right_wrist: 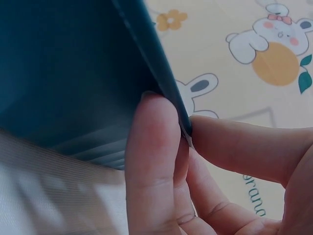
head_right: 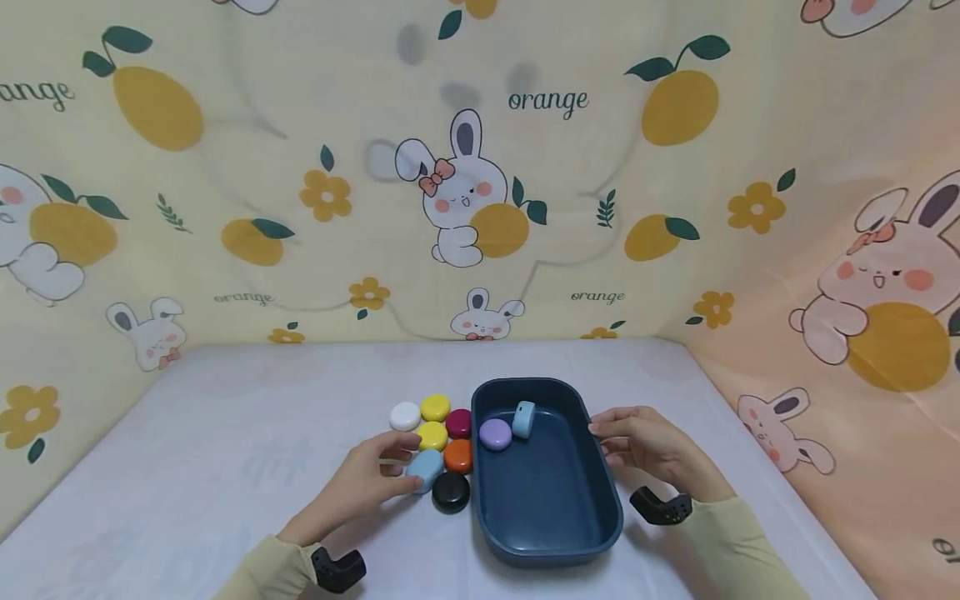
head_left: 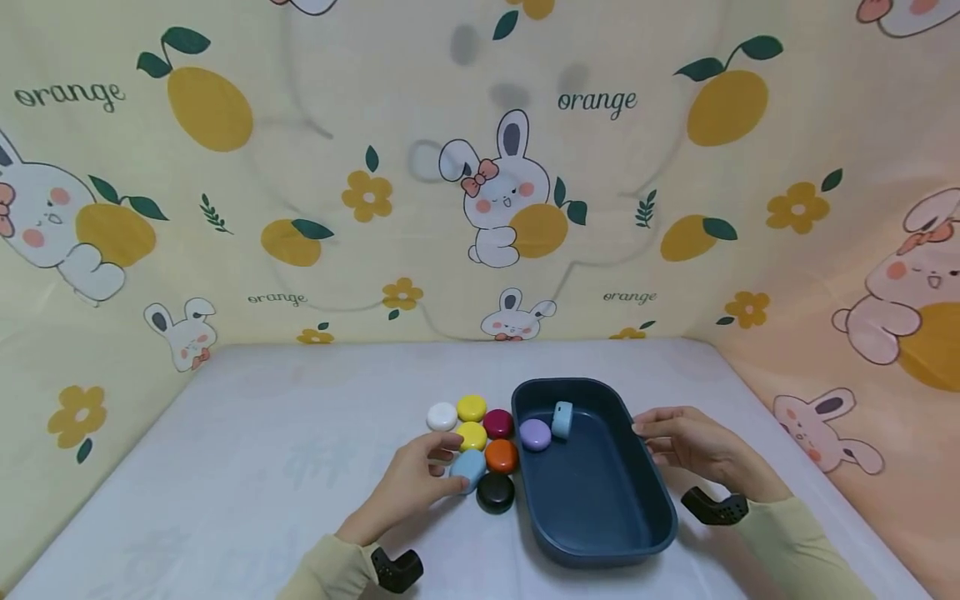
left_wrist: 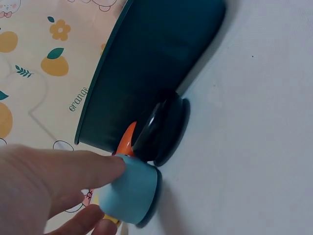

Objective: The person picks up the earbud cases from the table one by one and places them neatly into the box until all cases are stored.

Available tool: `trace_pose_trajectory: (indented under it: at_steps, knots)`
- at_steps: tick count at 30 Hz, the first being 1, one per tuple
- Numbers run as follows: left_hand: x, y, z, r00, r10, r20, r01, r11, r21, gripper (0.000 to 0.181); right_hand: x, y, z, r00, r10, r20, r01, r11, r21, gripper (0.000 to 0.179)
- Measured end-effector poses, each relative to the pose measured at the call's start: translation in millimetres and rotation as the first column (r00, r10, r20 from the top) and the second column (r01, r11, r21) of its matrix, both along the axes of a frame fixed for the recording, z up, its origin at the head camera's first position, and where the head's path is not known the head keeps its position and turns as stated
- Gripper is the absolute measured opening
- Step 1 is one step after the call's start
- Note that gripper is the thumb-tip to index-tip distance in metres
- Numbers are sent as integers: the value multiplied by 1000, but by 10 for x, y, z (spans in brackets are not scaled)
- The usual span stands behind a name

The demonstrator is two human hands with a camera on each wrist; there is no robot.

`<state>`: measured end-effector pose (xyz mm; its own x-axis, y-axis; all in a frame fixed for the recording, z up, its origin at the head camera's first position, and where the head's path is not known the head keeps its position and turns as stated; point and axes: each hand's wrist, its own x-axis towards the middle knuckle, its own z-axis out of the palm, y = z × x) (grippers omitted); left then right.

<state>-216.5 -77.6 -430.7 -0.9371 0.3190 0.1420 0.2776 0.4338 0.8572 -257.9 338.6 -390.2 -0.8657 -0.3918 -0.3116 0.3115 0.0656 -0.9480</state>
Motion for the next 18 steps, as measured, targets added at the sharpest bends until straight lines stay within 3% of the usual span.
trace_pose_trajectory:
  at_steps: [5,18]
  knots:
    - [-26,-17,-24,1000,-1,27,1,1000,-8,51,7,14,2,1000,9,21,-8,999,-33,14]
    - [-10,13,-59,1000,-19,18,20,999,-36,55,-17,-34,-29,999,-49,20,48,998,37,13]
